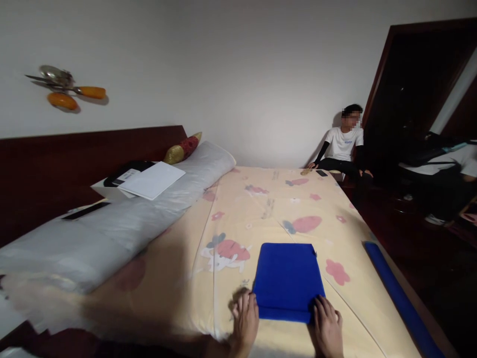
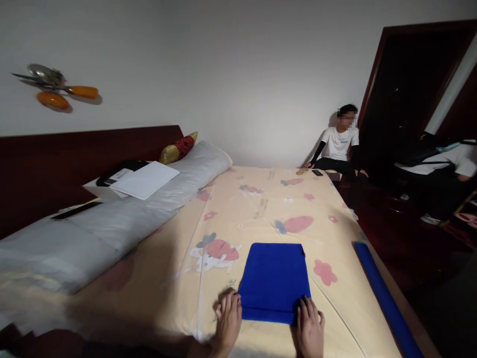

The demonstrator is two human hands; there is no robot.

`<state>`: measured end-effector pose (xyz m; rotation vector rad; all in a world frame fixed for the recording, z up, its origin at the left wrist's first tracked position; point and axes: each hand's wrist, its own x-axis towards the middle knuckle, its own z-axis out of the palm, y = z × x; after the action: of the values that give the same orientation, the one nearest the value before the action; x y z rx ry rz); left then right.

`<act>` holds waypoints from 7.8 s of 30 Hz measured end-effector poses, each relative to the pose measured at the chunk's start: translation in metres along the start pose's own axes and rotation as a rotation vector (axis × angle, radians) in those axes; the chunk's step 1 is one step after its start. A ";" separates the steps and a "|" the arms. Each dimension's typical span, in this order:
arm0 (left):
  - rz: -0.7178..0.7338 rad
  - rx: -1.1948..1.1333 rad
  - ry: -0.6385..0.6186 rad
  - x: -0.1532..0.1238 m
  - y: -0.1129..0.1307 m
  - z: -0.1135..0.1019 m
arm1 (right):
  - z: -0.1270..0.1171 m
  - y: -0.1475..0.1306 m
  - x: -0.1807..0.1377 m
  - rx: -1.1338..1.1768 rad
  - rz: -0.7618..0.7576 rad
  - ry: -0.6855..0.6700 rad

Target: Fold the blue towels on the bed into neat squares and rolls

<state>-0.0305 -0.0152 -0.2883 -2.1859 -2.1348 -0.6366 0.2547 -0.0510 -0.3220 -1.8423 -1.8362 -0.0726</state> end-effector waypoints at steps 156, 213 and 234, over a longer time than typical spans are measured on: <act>0.278 -0.047 0.030 -0.010 -0.013 0.018 | 0.009 0.032 0.003 -0.010 -0.287 0.029; 0.422 -0.061 -0.036 -0.003 0.006 0.016 | 0.006 0.008 0.018 0.019 -0.345 0.013; 0.151 0.099 0.103 0.003 -0.014 0.019 | 0.010 0.048 0.012 -0.113 -0.111 0.026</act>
<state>-0.0385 -0.0057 -0.3079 -2.1850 -1.8878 -0.6056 0.2973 -0.0328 -0.3417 -1.8042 -1.9510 -0.2436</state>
